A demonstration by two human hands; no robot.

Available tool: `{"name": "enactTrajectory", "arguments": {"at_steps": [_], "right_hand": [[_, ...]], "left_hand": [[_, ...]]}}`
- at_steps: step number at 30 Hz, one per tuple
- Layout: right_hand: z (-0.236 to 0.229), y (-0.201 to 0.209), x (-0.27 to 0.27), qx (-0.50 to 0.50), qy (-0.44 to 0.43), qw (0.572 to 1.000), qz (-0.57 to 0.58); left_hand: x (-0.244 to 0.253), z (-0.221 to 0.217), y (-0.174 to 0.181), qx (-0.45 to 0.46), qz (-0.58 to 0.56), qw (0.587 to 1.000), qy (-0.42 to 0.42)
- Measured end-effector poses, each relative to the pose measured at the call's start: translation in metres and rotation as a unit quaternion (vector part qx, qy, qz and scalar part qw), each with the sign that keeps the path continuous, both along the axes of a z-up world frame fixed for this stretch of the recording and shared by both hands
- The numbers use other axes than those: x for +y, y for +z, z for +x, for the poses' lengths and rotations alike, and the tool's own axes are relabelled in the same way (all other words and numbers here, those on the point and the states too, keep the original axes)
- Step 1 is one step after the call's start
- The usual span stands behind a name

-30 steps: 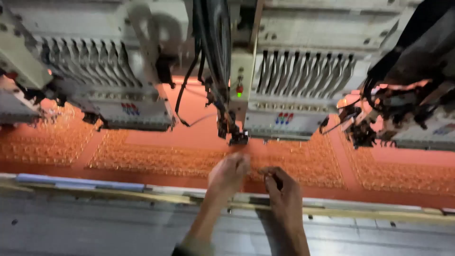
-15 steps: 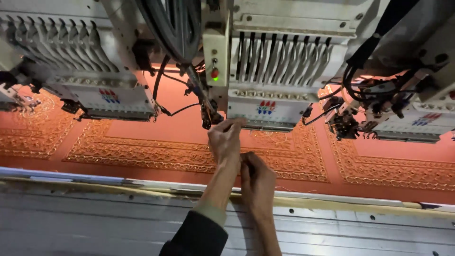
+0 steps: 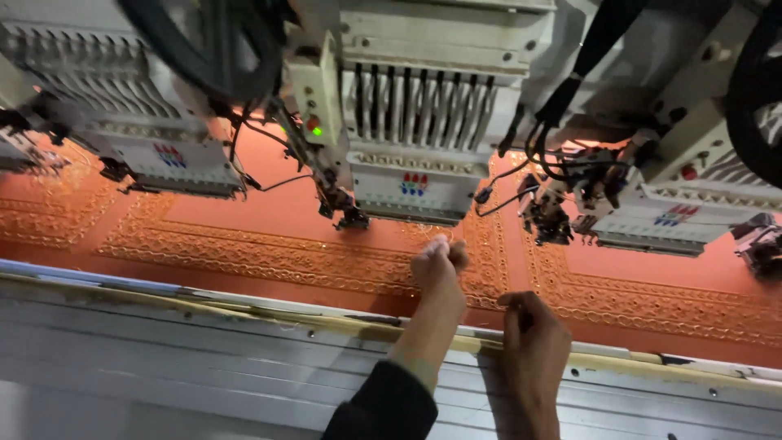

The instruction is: The person is seen moving quickly between the heads of a large industrial embroidery machine, checking for thread breaks and re-threading the needles as needed.

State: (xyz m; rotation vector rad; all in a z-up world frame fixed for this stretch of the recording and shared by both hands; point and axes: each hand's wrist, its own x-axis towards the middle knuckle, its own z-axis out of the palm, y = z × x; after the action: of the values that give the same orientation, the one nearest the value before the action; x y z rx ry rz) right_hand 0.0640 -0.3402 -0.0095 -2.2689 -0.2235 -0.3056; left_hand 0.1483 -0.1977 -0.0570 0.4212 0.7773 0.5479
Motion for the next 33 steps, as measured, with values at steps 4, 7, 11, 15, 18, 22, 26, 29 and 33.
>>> {"name": "enactTrajectory", "arguments": {"at_steps": [4,7,11,15,18,22,26,29,33], "right_hand": [[0.006,-0.001,-0.001,0.037,-0.008,0.998,0.052],[0.014,-0.005,0.001,0.057,-0.003,0.998,0.011],[0.019,-0.005,0.005,0.116,-0.033,0.993,-0.004],[0.021,-0.007,0.004,0.093,-0.019,0.995,-0.017],[0.021,-0.007,0.004,0.120,-0.025,0.992,-0.032],[0.021,-0.008,0.006,0.121,-0.025,0.992,-0.033],[0.022,-0.011,0.006,0.107,-0.024,0.993,-0.035],[0.021,-0.007,0.007,0.106,-0.023,0.994,-0.032],[0.020,-0.006,0.006,0.109,-0.032,0.992,-0.050]], "left_hand": [[-0.004,0.040,-0.011,-0.033,-0.022,0.992,0.116],[-0.012,0.033,0.014,0.009,-0.027,0.988,0.151],[-0.022,0.005,0.054,0.063,0.002,0.977,0.203],[-0.022,0.003,0.044,0.062,0.049,0.976,0.204],[-0.016,0.005,0.048,0.090,0.084,0.984,0.126],[-0.001,-0.007,0.046,0.191,0.171,0.966,0.022],[0.001,-0.027,0.059,0.246,0.174,0.953,-0.030],[-0.008,-0.034,0.054,0.197,0.132,0.971,-0.038],[-0.009,-0.032,0.055,0.138,0.135,0.977,-0.087]]}}
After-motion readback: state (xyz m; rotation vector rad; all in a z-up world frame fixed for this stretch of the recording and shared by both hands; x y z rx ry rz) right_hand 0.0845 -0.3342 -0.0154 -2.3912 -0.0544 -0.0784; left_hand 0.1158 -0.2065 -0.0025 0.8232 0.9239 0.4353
